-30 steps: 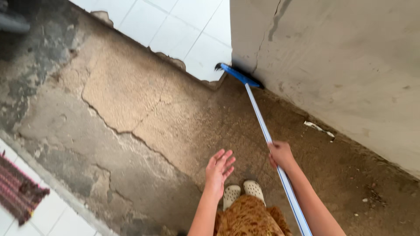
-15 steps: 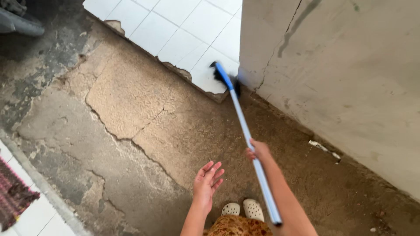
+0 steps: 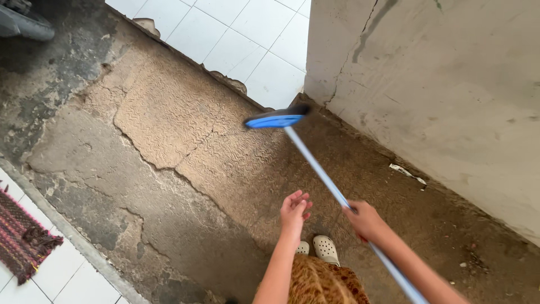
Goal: The person sweeps debris from a concrete floor into a pile using a broom.
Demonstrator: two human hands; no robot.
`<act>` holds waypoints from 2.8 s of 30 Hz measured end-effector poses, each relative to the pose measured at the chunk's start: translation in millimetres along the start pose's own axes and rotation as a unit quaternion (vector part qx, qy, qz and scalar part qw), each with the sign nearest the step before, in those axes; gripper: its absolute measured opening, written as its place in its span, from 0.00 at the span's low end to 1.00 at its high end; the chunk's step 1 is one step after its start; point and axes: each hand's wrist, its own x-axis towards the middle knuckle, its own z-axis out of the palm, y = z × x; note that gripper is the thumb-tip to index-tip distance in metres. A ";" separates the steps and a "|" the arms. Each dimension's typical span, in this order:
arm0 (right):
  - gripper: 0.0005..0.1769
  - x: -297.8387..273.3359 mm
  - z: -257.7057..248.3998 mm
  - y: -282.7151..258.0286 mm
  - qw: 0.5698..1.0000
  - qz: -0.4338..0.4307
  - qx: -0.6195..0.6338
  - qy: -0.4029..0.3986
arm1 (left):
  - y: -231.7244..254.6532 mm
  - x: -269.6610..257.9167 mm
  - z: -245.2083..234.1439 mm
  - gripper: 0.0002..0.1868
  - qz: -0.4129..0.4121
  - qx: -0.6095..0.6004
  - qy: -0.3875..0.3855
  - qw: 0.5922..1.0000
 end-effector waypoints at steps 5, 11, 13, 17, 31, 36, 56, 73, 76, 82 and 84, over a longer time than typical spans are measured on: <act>0.26 -16.0 -4.7 -86.6 0.984 -0.118 -0.104 -0.085 | -1.7 -25.1 19.0 0.43 0.436 0.383 0.133 0.803; 0.34 -34.6 -73.4 -155.6 0.901 -0.307 -0.057 -0.300 | 37.3 24.2 54.7 0.06 0.479 0.319 0.220 0.788; 0.29 -42.2 -129.5 -152.8 0.787 -0.462 0.173 -0.370 | 44.2 47.2 74.3 0.06 0.463 0.294 0.253 0.797; 0.42 -43.6 -182.4 -133.1 0.688 -0.505 0.405 -0.327 | 47.4 93.1 134.0 0.07 0.476 0.200 0.334 0.789; 0.25 45.4 -327.0 -59.3 0.819 -0.537 0.176 -0.102 | 55.8 220.5 322.0 0.10 0.366 0.180 0.147 0.901; 0.25 14.3 -399.8 -65.6 0.806 -0.514 0.240 -0.169 | 86.3 143.9 329.4 0.09 0.440 0.224 0.222 0.841; 0.24 65.2 -348.9 -102.0 0.756 -0.617 0.180 -0.129 | 83.1 192.5 309.1 0.07 0.357 0.271 0.251 0.858; 0.26 27.3 -458.1 -83.9 0.817 -0.519 0.133 -0.214 | 73.3 155.9 366.9 0.06 0.315 0.387 0.145 0.854; 0.28 15.1 -430.4 -91.0 0.778 -0.580 0.147 -0.189 | 99.0 147.9 339.7 0.08 0.276 0.399 0.110 0.868; 0.28 -37.4 -360.7 -149.4 0.695 -0.690 0.035 -0.200 | 114.2 144.8 284.9 0.10 0.331 0.485 -0.017 0.809; 0.28 -51.1 -353.3 -159.9 0.658 -0.655 0.112 -0.354 | 114.8 140.5 277.4 0.08 0.347 0.514 -0.088 0.779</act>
